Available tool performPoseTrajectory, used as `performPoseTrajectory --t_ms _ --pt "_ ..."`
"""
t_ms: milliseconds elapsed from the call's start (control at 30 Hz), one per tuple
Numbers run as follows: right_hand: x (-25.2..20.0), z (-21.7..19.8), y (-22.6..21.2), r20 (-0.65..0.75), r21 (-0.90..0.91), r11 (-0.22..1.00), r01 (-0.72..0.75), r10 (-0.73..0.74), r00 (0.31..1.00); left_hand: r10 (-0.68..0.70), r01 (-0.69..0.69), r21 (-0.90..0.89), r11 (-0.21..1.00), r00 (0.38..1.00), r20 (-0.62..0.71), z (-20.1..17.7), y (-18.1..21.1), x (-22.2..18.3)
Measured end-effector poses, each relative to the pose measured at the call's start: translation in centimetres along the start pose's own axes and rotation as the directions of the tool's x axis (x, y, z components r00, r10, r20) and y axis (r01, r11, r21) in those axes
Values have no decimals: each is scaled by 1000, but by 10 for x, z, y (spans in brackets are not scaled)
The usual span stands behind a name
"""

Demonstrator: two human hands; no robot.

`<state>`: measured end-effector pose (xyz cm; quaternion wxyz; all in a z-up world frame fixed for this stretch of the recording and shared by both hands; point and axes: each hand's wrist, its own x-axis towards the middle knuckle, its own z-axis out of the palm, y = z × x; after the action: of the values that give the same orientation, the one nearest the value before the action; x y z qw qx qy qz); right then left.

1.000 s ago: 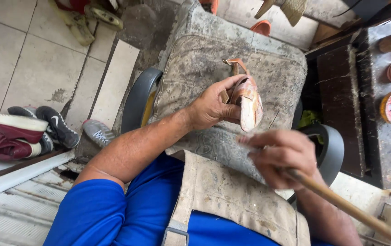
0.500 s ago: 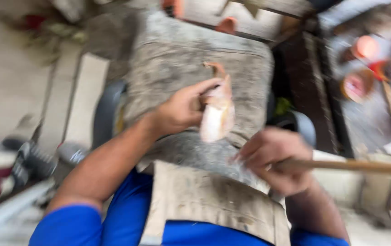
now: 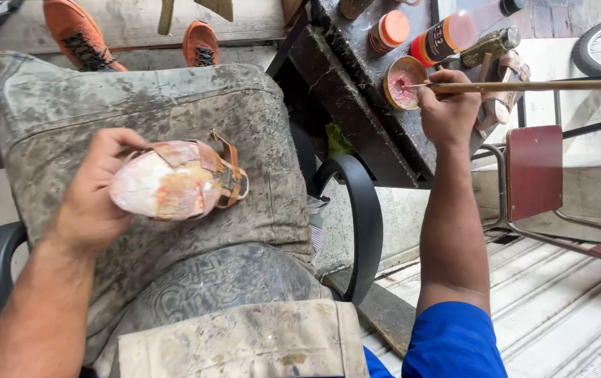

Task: Applying a liquid coating to a leather sandal using a brush at a repair bench

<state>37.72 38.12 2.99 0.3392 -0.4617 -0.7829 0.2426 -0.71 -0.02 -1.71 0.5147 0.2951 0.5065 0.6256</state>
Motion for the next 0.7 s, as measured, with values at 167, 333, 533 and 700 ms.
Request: performPoseTrajectory --t_ms 167,333,533,700 --pt "9 13 27 8 -114 993 -19 20 1000 200 -192 105 976 977 -79 8 6 2" --pt "7 17 21 -65 188 967 -172 187 980 217 -218 -20 976 975 -48 15 6 5" --pt "6 18 44 -150 587 754 -295 459 876 228 -235 -32 971 962 -150 23 -2 6" --pt "-5 10 105 -358 567 816 -116 371 857 424 -370 274 888 888 -176 8 -40 13"
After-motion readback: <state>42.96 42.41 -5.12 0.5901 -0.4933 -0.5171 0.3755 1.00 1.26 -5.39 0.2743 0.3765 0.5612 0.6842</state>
